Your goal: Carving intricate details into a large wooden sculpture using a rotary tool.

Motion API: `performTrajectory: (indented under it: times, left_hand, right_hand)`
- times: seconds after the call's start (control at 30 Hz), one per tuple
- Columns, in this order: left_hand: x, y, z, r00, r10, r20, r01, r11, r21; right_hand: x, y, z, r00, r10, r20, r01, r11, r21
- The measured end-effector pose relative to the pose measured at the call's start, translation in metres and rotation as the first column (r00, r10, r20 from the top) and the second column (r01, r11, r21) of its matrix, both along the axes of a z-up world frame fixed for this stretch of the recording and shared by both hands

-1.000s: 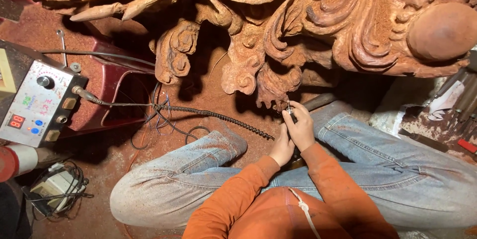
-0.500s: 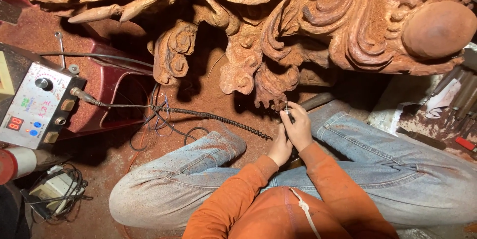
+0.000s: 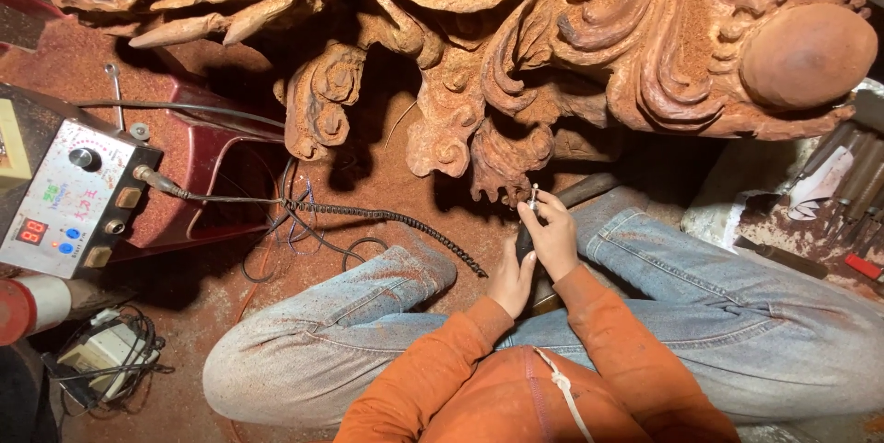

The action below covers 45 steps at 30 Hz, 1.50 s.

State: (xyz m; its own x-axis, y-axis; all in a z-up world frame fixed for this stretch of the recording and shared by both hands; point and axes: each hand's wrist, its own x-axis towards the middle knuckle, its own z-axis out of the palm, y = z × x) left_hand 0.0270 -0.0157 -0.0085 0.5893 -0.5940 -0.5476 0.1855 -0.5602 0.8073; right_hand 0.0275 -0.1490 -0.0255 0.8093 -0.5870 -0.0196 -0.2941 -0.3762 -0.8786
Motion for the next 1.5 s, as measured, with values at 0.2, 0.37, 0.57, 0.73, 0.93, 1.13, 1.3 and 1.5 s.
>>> performTrajectory:
  times: [0.2, 0.37, 0.57, 0.73, 0.93, 1.13, 1.3, 1.5]
  left_hand:
    - [-0.015, 0.003, -0.023, 0.986, 0.106, 0.127, -0.1, 0.994, -0.051]
    - [-0.012, 0.005, -0.022, 0.978, 0.133, 0.16, -0.129, 0.991, -0.037]
    - [-0.012, 0.001, -0.017, 0.984, 0.099, 0.15, -0.105, 0.994, 0.039]
    - [-0.039, -0.021, -0.075, 0.898, 0.284, 0.335, -0.272, 0.959, -0.083]
    - [-0.019, -0.002, -0.049, 0.964, 0.241, 0.11, -0.213, 0.952, -0.219]
    - [-0.01, 0.002, -0.037, 0.941, 0.332, -0.059, -0.331, 0.879, -0.342]
    - [0.004, 0.027, 0.015, 0.891, 0.289, -0.349, -0.409, 0.846, -0.342]
    - [-0.001, 0.029, 0.002, 0.892, 0.27, -0.362, -0.41, 0.821, -0.398]
  right_hand:
    - [0.004, 0.006, 0.001, 1.0, -0.009, -0.029, 0.009, 1.0, 0.021]
    - [0.01, 0.01, 0.004, 1.0, 0.011, -0.021, -0.01, 0.999, 0.049]
    - [0.004, 0.005, -0.005, 0.998, -0.009, -0.056, 0.012, 0.999, 0.052]
    - [0.012, 0.013, 0.012, 0.99, -0.031, -0.137, 0.043, 0.995, 0.092]
    - [0.006, -0.005, -0.029, 0.977, -0.028, -0.213, 0.041, 0.998, 0.057]
    - [-0.003, -0.006, -0.033, 0.997, -0.08, -0.021, 0.08, 0.878, 0.473]
    - [0.001, 0.003, -0.015, 0.997, -0.009, 0.079, -0.048, 0.722, 0.691]
    - [0.001, -0.005, -0.027, 0.989, 0.108, 0.096, -0.145, 0.74, 0.657]
